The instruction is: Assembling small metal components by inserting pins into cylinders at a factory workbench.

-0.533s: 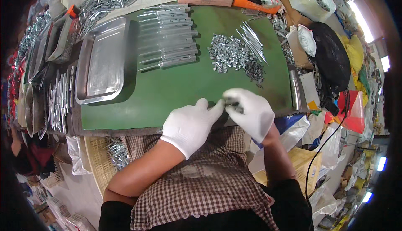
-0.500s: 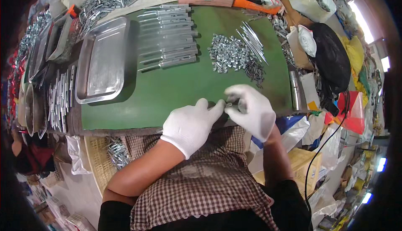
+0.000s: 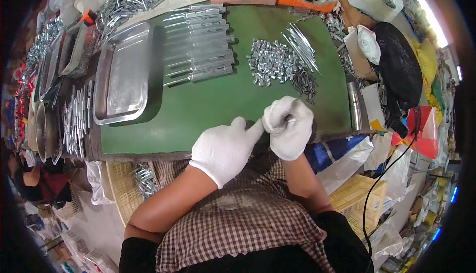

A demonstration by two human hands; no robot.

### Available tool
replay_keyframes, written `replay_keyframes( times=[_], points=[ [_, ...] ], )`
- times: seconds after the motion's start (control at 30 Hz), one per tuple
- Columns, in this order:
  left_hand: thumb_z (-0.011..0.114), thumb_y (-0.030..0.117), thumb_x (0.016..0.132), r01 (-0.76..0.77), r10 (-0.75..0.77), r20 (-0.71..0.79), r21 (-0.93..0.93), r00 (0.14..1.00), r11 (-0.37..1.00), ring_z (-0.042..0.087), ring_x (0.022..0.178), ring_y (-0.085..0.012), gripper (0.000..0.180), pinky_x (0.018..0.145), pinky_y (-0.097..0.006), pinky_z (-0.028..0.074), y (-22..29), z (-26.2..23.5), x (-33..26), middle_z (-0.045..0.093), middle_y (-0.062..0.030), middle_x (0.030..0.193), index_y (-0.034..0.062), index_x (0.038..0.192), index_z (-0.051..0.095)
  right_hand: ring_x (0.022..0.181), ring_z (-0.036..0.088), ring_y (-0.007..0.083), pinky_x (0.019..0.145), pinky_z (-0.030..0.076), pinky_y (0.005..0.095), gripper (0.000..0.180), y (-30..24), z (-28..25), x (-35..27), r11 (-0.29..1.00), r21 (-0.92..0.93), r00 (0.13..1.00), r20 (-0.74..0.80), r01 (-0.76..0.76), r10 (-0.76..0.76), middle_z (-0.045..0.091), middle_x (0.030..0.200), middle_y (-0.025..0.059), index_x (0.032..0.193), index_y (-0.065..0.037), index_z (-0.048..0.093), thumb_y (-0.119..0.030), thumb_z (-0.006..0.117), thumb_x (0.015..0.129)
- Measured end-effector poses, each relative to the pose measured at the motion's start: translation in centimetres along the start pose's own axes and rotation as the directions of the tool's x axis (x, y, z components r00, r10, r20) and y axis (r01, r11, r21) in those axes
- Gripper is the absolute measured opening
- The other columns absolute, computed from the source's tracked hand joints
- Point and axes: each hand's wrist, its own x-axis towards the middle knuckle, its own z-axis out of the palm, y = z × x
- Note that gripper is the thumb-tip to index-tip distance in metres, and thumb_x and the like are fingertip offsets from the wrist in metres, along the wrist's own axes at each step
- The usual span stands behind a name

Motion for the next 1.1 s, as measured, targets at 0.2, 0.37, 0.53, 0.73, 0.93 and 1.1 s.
replay_keyframes(
  times=[0.2, 0.37, 0.53, 0.73, 0.93, 1.1],
  points=[
    [0.057, 0.017, 0.092, -0.011, 0.011, 0.004, 0.133, 1.000, 0.991, 0.069, 0.068, -0.0293, 0.023, 0.057, -0.041, 0.056, 1.2, -1.7, 1.0, 0.063, -0.0111, 0.087, 0.0065, 0.112, 0.061, 0.049, 0.035, 0.0132, 0.049, 0.025, 0.0304, 0.053, 0.3, -0.3, -0.2, 0.999, 0.026, 0.998, -0.050, 0.028, -0.026, 0.041, 0.056, 0.0033, 0.061, -0.004, 0.043, -0.033, 0.037, 0.105],
    [0.057, 0.017, 0.093, -0.056, 0.049, 0.045, 0.161, 0.998, 0.985, 0.070, 0.071, -0.0309, 0.024, 0.059, -0.042, 0.057, 1.8, -0.1, 2.4, 0.064, -0.0131, 0.091, 0.0050, 0.114, 0.060, 0.048, 0.033, 0.0112, 0.048, 0.024, 0.0303, 0.058, 0.6, -1.4, 0.1, 0.991, 0.101, 0.984, -0.165, 0.086, -0.069, 0.041, 0.055, 0.0025, 0.060, -0.007, 0.041, -0.042, 0.036, 0.106],
    [0.060, 0.031, 0.096, -0.005, 0.007, -0.091, 0.022, 0.996, 1.000, 0.069, 0.075, -0.0334, 0.031, 0.064, -0.044, 0.056, -0.1, 0.1, 0.8, 0.064, -0.0112, 0.089, 0.0109, 0.119, 0.061, 0.046, 0.025, 0.0119, 0.044, 0.022, 0.0297, 0.048, 0.1, -1.2, 0.8, 0.836, 0.549, 1.000, 0.005, -0.011, 0.010, 0.029, 0.055, -0.0003, 0.067, -0.008, 0.042, -0.041, 0.044, 0.102],
    [0.070, 0.022, 0.088, 0.383, -0.392, -0.307, -0.093, 0.867, 0.919, 0.067, 0.077, -0.0342, 0.026, 0.065, -0.045, 0.055, -5.1, -3.6, -13.5, 0.067, -0.0108, 0.094, 0.0132, 0.113, 0.068, 0.053, 0.036, 0.0095, 0.047, 0.029, 0.0251, 0.019, -1.3, -4.2, 0.4, 0.986, 0.134, 0.974, -0.191, -0.101, 0.126, 0.044, 0.066, 0.0023, 0.100, 0.000, 0.057, -0.012, 0.046, 0.090],
    [0.068, 0.007, 0.080, 0.617, -0.576, -0.246, 0.140, 0.779, 0.774, 0.065, 0.090, -0.0346, 0.019, 0.076, -0.045, 0.052, -8.1, -2.4, -22.8, 0.068, -0.0137, 0.093, 0.0065, 0.099, 0.071, 0.053, 0.047, 0.0083, 0.043, 0.032, 0.0221, 0.040, -2.8, -2.0, 0.3, 0.990, 0.032, 0.986, -0.091, -0.140, 0.142, 0.058, 0.081, 0.0072, 0.128, 0.001, 0.055, -0.029, 0.046, 0.104],
    [0.069, 0.005, 0.083, 0.118, -0.090, -0.504, 0.022, 0.859, 0.993, 0.065, 0.099, -0.0335, 0.024, 0.085, -0.045, 0.052, -7.3, -3.9, -4.9, 0.068, -0.0127, 0.108, 0.0055, 0.107, 0.070, 0.054, 0.045, 0.0056, 0.043, 0.031, 0.0213, 0.032, -2.6, -2.5, 0.4, 0.966, -0.100, 0.963, -0.154, -0.238, 0.221, 0.059, 0.082, 0.0041, 0.120, 0.000, 0.061, -0.023, 0.047, 0.102]
  ],
)
